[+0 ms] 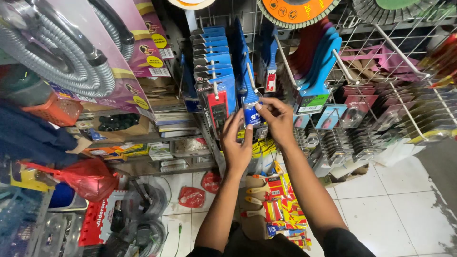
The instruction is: Stocking paintbrushes and other tools onto a display rack from a cardboard box
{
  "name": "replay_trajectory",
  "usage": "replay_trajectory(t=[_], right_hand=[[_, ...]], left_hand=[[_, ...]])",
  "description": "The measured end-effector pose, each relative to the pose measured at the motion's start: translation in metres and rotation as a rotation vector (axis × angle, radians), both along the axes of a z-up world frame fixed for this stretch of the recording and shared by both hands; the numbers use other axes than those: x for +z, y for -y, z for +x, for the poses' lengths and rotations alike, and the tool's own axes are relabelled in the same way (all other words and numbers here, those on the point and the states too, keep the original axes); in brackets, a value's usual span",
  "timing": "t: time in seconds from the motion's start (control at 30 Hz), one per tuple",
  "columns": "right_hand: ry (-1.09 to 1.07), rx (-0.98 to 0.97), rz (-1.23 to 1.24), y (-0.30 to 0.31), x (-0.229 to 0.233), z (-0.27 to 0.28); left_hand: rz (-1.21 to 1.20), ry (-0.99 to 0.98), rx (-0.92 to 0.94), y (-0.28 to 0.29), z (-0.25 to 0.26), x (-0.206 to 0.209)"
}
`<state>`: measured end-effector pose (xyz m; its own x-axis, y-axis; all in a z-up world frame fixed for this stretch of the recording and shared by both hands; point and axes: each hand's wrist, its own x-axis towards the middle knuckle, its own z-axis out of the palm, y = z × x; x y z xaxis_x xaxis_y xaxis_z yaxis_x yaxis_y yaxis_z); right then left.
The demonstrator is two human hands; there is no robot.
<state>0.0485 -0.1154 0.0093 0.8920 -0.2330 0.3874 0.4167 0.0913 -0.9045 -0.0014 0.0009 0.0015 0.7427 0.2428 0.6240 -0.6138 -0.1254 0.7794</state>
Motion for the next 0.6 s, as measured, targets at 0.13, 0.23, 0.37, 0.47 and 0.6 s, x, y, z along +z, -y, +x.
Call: replay_trajectory(t=[0.13,0.23,0.37,0.47,0.6], right_hand=[[0.005,0.014,-0.002,0.002,-0.013,0.01],[-0.003,0.011,-0.012,0.004,-0.016,0.015],[-0.016,-0.018,-0.013,-0.002,-0.012,0.021],[-0.029,-0.057,-0.012,-0.004,-0.017,0.034],[-0.036,-0.11,-0.051,-0.005,-0.019,0.046]], left_hand=[[0.047,-0.006,0.048,0.0,-0.002,0.002],[0.063,-0.02,0.066,-0.002,-0.001,0.003],[0.159,-0.003,0.103,-0.003,0.006,-0.006],[0.18,-0.021,0.063,-0.001,0.005,-0.001],[0.223,-0.019,0.006,-0.001,0.012,-0.01]])
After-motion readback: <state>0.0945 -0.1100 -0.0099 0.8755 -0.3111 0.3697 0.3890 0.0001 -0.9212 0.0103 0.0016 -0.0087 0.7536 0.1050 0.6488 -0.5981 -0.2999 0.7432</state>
